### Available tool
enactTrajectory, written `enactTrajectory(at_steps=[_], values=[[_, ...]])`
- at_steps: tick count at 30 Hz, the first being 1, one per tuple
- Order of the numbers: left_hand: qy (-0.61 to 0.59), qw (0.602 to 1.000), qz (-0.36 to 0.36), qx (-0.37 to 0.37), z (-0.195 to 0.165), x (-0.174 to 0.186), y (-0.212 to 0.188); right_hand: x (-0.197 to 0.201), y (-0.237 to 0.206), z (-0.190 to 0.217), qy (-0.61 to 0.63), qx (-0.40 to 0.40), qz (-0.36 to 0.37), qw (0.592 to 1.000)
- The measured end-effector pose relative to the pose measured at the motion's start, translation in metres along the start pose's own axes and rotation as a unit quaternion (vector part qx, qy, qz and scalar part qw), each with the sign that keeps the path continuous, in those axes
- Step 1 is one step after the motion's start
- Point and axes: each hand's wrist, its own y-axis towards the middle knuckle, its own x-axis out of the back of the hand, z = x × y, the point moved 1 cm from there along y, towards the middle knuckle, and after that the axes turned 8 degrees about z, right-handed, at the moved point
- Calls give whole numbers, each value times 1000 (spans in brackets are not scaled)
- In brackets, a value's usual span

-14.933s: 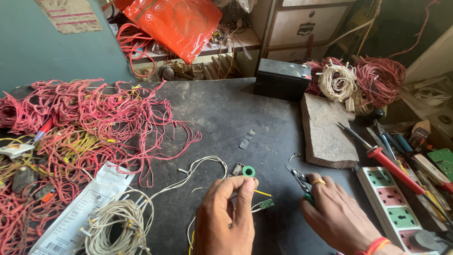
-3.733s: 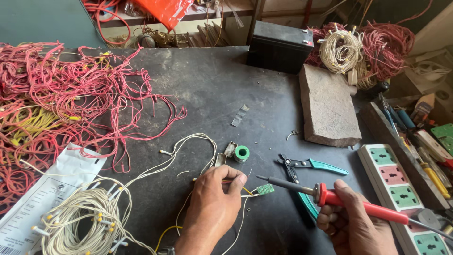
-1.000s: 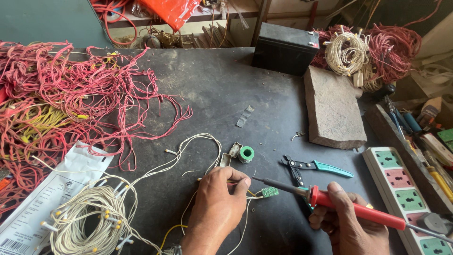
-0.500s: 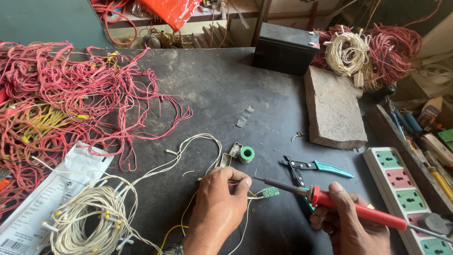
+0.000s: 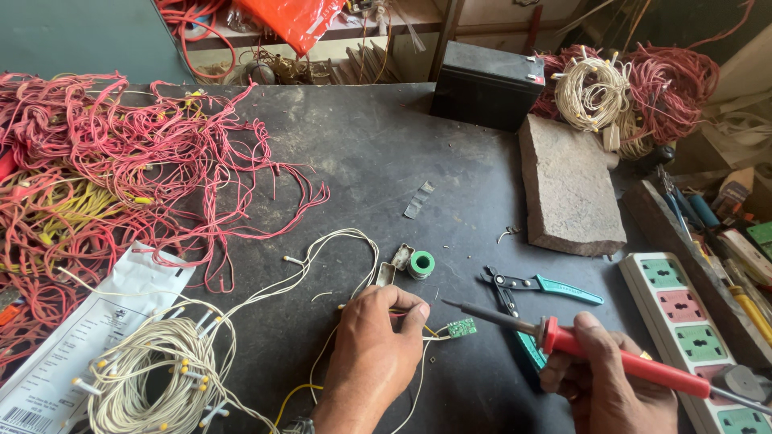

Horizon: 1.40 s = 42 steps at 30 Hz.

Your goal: The person solders wires to a small green circuit board using a soldering iron and solder wire. They strip wire ends with pliers, tin the leads, and attach them to the board one at a time. The work is performed on a cluttered workbench with piles of wires and tools nearby.

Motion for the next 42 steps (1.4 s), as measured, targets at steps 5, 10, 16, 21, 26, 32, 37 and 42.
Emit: enactTrajectory(at_steps=[5,10,16,21,26,32,37,42], values=[[3,1000,20,20,-2,1,-1,-1,0,-3,-11,-10,7,1000],[3,1000,8,11,-2,0,-1,-1,1,-6,-7,-17,13,1000],[-8,1000,4,-5,0,2,-2,9,-1,1,-65,32,-5,997],[-17,1000,8,5,-2,3,1,12,6,5,11,11,-39,999],[-46,999,-10,9,-2,1,5,12,7,3,35,-9,-29,999],[-49,998,-6,29,-2,4,6,14,9,5,34,-29,-56,997],[-35,997,19,65,-4,5,4,13,8,7,22,-43,-59,997],[-33,997,12,69,-7,9,4,13,8,4,34,-34,-64,997]])
